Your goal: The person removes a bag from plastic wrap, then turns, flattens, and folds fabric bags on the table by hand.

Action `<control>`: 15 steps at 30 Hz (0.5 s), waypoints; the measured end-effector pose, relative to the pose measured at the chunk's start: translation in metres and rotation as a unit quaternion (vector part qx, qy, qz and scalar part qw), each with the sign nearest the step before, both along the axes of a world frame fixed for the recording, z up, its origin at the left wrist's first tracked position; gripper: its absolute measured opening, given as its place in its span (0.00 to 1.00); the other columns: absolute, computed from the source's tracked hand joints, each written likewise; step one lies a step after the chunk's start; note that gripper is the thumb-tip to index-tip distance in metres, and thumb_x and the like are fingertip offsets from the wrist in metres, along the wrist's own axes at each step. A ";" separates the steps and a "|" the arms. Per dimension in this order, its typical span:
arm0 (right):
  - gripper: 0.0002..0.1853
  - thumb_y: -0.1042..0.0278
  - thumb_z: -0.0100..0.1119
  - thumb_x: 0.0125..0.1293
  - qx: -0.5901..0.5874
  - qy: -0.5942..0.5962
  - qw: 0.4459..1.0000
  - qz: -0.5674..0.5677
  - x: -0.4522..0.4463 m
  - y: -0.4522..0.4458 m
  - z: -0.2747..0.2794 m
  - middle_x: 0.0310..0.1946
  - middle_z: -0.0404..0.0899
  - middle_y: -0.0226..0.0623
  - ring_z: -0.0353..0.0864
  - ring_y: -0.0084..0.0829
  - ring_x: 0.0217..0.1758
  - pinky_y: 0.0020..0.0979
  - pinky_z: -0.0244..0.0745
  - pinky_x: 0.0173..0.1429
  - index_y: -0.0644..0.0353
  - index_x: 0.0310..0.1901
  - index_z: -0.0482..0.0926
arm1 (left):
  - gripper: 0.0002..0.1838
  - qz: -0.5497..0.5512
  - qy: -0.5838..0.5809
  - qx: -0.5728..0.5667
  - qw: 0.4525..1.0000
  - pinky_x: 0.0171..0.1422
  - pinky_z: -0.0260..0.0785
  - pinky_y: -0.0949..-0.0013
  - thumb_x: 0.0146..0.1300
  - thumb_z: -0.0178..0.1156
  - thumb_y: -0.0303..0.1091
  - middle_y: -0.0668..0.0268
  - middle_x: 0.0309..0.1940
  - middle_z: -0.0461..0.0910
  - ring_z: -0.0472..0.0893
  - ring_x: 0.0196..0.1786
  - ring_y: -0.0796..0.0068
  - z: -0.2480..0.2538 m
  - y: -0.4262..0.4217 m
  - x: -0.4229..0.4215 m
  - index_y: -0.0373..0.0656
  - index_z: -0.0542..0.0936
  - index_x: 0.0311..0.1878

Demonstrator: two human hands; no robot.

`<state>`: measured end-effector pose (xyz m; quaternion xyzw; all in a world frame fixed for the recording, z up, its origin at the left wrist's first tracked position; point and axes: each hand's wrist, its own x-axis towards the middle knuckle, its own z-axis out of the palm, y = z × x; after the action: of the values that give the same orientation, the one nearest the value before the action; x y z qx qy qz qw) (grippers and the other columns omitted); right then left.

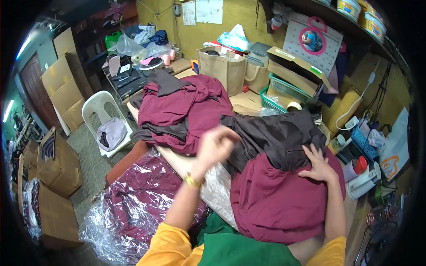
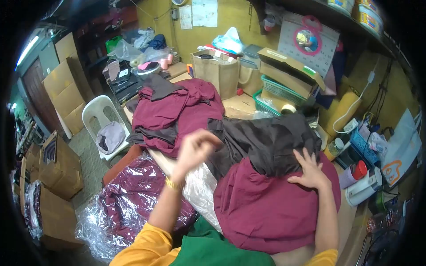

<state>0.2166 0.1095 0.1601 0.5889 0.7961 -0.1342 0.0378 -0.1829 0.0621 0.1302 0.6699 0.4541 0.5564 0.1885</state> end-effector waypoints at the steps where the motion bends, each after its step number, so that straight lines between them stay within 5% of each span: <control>1: 0.57 0.45 0.78 0.48 0.019 0.001 1.000 -0.008 -0.004 -0.012 0.018 0.82 0.39 0.52 0.35 0.63 0.83 0.74 0.37 0.76 0.39 0.79 0.55 | 0.15 0.159 0.054 0.074 0.983 0.48 0.78 0.63 0.52 0.54 0.17 0.57 0.36 0.85 0.86 0.41 0.60 -0.015 0.027 -0.035 0.36 0.83 0.41; 2: 0.52 0.48 0.78 0.51 0.048 0.014 0.999 -0.005 -0.005 -0.023 0.032 0.81 0.41 0.53 0.37 0.61 0.83 0.70 0.36 0.78 0.43 0.77 0.61 | 0.16 0.300 0.131 0.129 0.936 0.55 0.75 0.61 0.51 0.56 0.18 0.57 0.41 0.85 0.84 0.47 0.56 -0.036 0.054 -0.072 0.39 0.83 0.45; 5: 0.48 0.51 0.78 0.50 0.104 0.039 0.994 0.019 -0.006 -0.046 0.055 0.80 0.45 0.54 0.39 0.59 0.83 0.66 0.35 0.80 0.47 0.74 0.66 | 0.34 0.495 0.338 -0.126 0.791 0.71 0.59 0.38 0.55 0.68 0.36 0.58 0.67 0.72 0.67 0.72 0.56 -0.087 0.107 -0.148 0.46 0.72 0.67; 8: 0.45 0.54 0.78 0.50 0.112 0.026 0.991 0.073 -0.014 -0.067 0.069 0.79 0.50 0.54 0.42 0.58 0.83 0.65 0.35 0.80 0.49 0.71 0.70 | 0.18 0.428 0.384 -0.150 0.804 0.70 0.61 0.39 0.59 0.66 0.38 0.62 0.51 0.82 0.77 0.62 0.60 -0.097 0.131 -0.188 0.50 0.82 0.53; 10: 0.41 0.56 0.78 0.51 0.076 0.025 0.987 0.139 -0.027 -0.077 0.081 0.78 0.52 0.54 0.44 0.57 0.83 0.65 0.35 0.80 0.49 0.69 0.72 | 0.05 0.441 0.355 -0.047 0.823 0.57 0.69 0.47 0.65 0.61 0.35 0.61 0.39 0.84 0.83 0.45 0.56 -0.090 0.147 -0.195 0.46 0.79 0.39; 12: 0.40 0.60 0.78 0.51 0.096 0.037 0.982 0.159 -0.042 -0.084 0.092 0.77 0.55 0.54 0.49 0.57 0.82 0.63 0.41 0.80 0.51 0.67 0.73 | 0.04 0.424 0.294 0.045 0.856 0.53 0.72 0.53 0.67 0.58 0.34 0.62 0.34 0.82 0.83 0.42 0.56 -0.052 0.143 -0.173 0.47 0.78 0.42; 13: 0.41 0.62 0.79 0.49 0.127 0.088 0.971 0.184 -0.050 -0.085 0.096 0.76 0.56 0.53 0.52 0.56 0.81 0.60 0.45 0.80 0.52 0.67 0.73 | 0.04 0.424 0.260 0.124 0.858 0.41 0.74 0.56 0.69 0.57 0.33 0.61 0.35 0.82 0.83 0.40 0.54 -0.028 0.132 -0.150 0.45 0.77 0.38; 15: 0.44 0.68 0.80 0.44 0.181 0.215 0.931 0.232 -0.073 -0.086 0.099 0.75 0.60 0.53 0.59 0.54 0.78 0.49 0.57 0.79 0.57 0.67 0.73 | 0.03 0.306 0.214 0.247 0.894 0.40 0.75 0.56 0.64 0.59 0.29 0.61 0.34 0.82 0.82 0.37 0.56 0.020 0.089 -0.094 0.48 0.79 0.40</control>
<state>0.1432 0.0239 0.2588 0.3419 0.9104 -0.0981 -0.2114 -0.2770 0.1512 0.1498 0.6254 0.5139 0.5244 -0.2642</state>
